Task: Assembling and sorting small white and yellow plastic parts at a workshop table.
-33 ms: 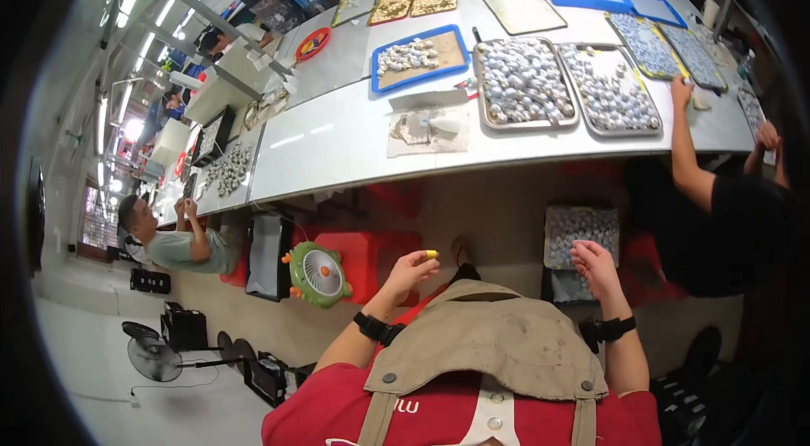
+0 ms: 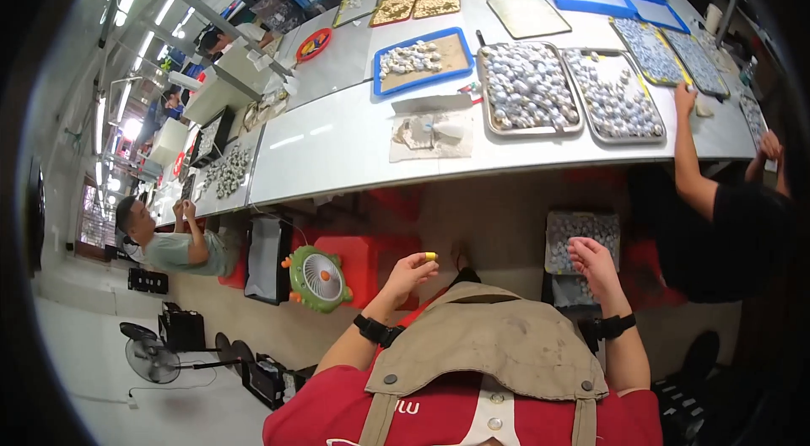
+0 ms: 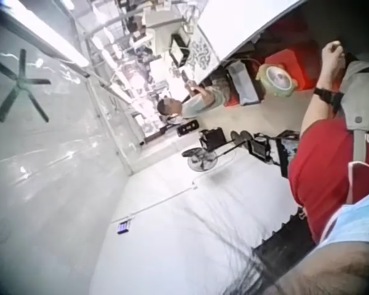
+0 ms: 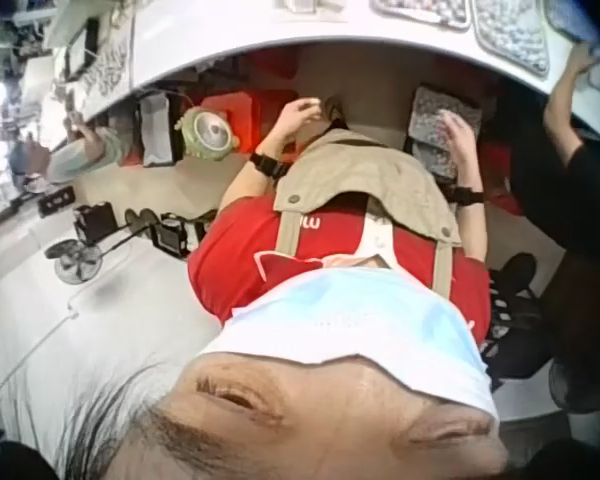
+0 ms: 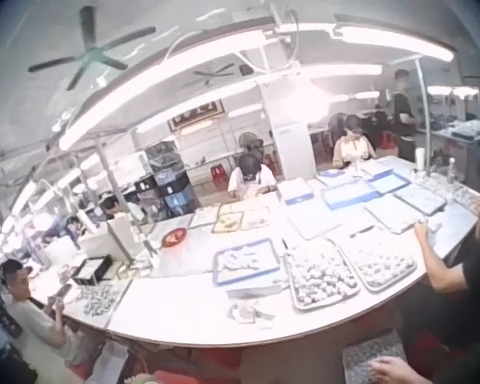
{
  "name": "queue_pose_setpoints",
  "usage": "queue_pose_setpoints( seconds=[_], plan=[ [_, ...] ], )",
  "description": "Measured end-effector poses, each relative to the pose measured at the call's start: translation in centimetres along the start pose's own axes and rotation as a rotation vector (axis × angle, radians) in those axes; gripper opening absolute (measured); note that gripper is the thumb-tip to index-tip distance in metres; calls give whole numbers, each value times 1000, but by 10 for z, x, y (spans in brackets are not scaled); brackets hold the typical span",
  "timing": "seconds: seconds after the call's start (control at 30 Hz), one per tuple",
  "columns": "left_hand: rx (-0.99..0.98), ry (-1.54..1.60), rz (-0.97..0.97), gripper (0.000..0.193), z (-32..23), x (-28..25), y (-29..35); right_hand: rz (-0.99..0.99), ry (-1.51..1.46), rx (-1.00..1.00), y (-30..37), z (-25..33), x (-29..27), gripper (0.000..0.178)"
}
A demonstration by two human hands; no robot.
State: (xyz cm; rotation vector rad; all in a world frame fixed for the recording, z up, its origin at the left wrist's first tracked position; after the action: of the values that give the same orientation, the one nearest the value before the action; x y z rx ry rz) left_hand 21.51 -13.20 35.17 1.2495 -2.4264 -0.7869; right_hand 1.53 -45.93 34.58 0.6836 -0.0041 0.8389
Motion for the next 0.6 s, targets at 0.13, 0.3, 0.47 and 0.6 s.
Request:
queue_pose_setpoints(
  seconds=[0.13,0.3,0.47,0.6],
  plan=[
    [-14,-28,-49,29,-6,-59,-50,104,70,-52,-71,43,81,22],
    [18,101,-151,30,-59,-117,-100,148,200,-90,-154,107,183,24],
    [77,56,-232,28,-75,-177,-136,185,296,-203,-268,134,252,26],
    [44,89,-287,29,-67,-185,-135,40,634,-385,-341,150,279,25]
  ],
)
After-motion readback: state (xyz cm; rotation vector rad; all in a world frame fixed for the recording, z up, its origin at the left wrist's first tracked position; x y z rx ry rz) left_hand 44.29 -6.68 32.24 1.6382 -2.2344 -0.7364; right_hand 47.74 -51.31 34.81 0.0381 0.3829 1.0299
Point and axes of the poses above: each hand's wrist, its own y-axis away from the middle knuckle, its own x-axis out of the palm, z = x × y, the point moved 1 cm from there along -y, towards the middle knuckle, and after that the axes turned 3 degrees about -z, right-handed, at the moved point
